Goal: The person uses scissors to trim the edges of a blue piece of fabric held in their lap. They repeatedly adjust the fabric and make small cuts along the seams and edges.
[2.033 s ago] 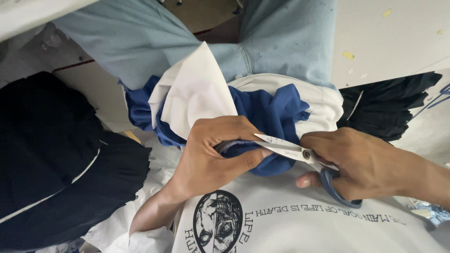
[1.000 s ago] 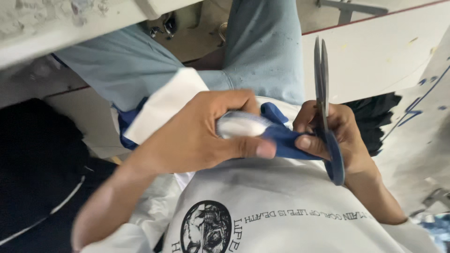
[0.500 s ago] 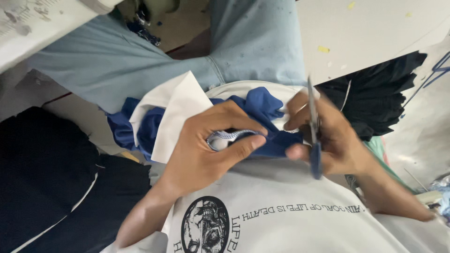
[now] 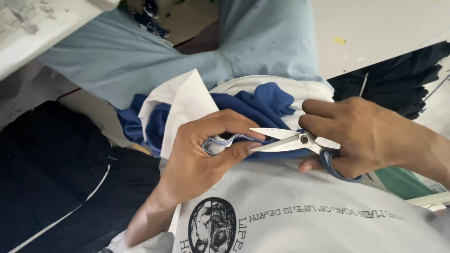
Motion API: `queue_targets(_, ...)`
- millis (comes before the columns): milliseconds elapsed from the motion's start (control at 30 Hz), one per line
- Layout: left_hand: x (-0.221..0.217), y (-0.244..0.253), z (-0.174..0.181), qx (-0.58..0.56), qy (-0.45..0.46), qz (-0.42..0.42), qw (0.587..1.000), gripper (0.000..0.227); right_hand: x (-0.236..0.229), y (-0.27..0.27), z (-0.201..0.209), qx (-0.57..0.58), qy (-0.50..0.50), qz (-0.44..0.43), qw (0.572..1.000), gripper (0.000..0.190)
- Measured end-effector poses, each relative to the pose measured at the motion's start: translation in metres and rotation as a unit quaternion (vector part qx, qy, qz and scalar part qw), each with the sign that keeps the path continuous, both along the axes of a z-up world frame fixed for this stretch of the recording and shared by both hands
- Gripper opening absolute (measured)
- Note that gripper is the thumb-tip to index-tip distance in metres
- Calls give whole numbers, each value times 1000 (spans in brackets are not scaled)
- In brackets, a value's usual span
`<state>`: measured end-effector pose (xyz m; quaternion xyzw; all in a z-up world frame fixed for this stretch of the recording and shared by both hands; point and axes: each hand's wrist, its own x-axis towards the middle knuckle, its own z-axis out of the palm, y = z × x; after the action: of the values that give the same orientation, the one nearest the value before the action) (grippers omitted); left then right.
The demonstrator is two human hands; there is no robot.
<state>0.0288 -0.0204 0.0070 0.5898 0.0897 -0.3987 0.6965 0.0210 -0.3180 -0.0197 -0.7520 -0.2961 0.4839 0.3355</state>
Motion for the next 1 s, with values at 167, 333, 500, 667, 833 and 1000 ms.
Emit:
queue_targets(167, -2, 2, -1, 28, 8, -18, 999, 8, -3, 1, -1, 51, 35, -28, 998, 43)
queue_targets(333, 1, 0, -1, 26, 14, -17, 999, 5, -14, -4, 0, 60, 81, -57, 993, 39)
queue_targets(500, 0, 4, 1, -7, 15, 2, 1000, 10, -28, -16, -13, -42, 191, 12, 981, 50)
queue_targets(667, -3, 5, 3, 0, 21, 14, 1000, 9, -31, -9, -7, -41, 189, -33, 981, 48)
queue_targets(833, -1, 3, 2, 5, 17, 20, 1000, 5, -22, 1, 5, -141, 250, -3, 958, 45)
queue_targets(1000, -2, 2, 3, 23, 24, 12, 999, 5, -20, 8, 9, -42, 194, -45, 979, 47)
